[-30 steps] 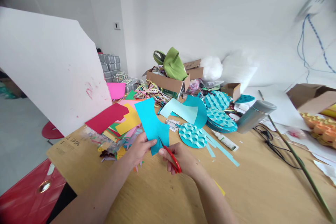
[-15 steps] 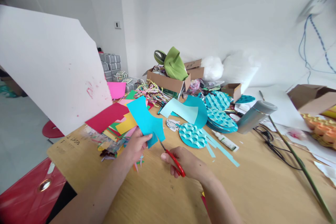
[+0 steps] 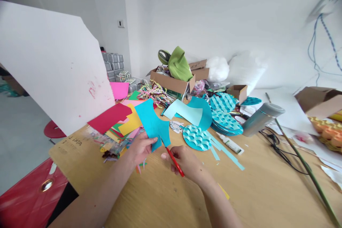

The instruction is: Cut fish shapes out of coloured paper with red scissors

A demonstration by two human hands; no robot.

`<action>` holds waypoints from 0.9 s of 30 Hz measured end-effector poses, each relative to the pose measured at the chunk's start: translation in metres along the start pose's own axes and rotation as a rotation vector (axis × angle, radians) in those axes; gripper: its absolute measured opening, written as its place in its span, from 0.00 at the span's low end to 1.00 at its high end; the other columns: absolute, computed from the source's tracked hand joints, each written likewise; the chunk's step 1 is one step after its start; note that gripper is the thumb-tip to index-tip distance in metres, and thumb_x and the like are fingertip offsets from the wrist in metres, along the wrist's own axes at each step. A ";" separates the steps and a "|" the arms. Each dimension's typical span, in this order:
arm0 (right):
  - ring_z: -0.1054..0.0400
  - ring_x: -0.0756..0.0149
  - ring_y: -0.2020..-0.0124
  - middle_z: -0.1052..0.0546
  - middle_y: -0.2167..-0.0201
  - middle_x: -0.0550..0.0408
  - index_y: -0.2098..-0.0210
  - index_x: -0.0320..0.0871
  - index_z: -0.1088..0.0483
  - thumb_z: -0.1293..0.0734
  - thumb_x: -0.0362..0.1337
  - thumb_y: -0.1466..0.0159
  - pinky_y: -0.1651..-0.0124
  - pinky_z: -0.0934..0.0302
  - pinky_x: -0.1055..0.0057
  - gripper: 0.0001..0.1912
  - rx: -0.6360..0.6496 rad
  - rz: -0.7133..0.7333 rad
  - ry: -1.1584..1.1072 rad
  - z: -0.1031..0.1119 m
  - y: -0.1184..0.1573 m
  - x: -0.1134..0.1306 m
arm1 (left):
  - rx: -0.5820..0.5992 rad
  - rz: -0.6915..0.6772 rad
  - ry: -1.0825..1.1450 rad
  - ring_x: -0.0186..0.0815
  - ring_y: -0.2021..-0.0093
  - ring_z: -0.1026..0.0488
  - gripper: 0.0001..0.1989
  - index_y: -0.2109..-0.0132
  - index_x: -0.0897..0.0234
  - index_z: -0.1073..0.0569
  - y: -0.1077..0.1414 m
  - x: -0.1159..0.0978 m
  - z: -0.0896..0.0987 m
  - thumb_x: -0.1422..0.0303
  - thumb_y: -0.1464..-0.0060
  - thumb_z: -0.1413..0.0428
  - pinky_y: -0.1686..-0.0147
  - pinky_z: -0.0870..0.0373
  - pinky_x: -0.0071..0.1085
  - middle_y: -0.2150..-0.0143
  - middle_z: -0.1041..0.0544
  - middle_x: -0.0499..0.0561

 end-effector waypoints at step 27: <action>0.38 0.70 0.80 0.30 0.81 0.58 0.75 0.41 0.34 0.33 0.50 0.46 0.79 0.49 0.74 0.17 -0.138 0.018 0.115 -0.005 -0.006 0.002 | 0.020 -0.094 -0.256 0.33 0.70 0.31 0.11 0.64 0.66 0.26 -0.001 0.007 0.006 0.68 0.59 0.39 0.63 0.35 0.31 0.72 0.27 0.48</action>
Point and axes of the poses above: each hand's wrist, its own y-axis away from the middle knuckle, its own z-axis out of the back of the hand, x = y × z, the point moved 1 cm from there along -y, towards the middle knuckle
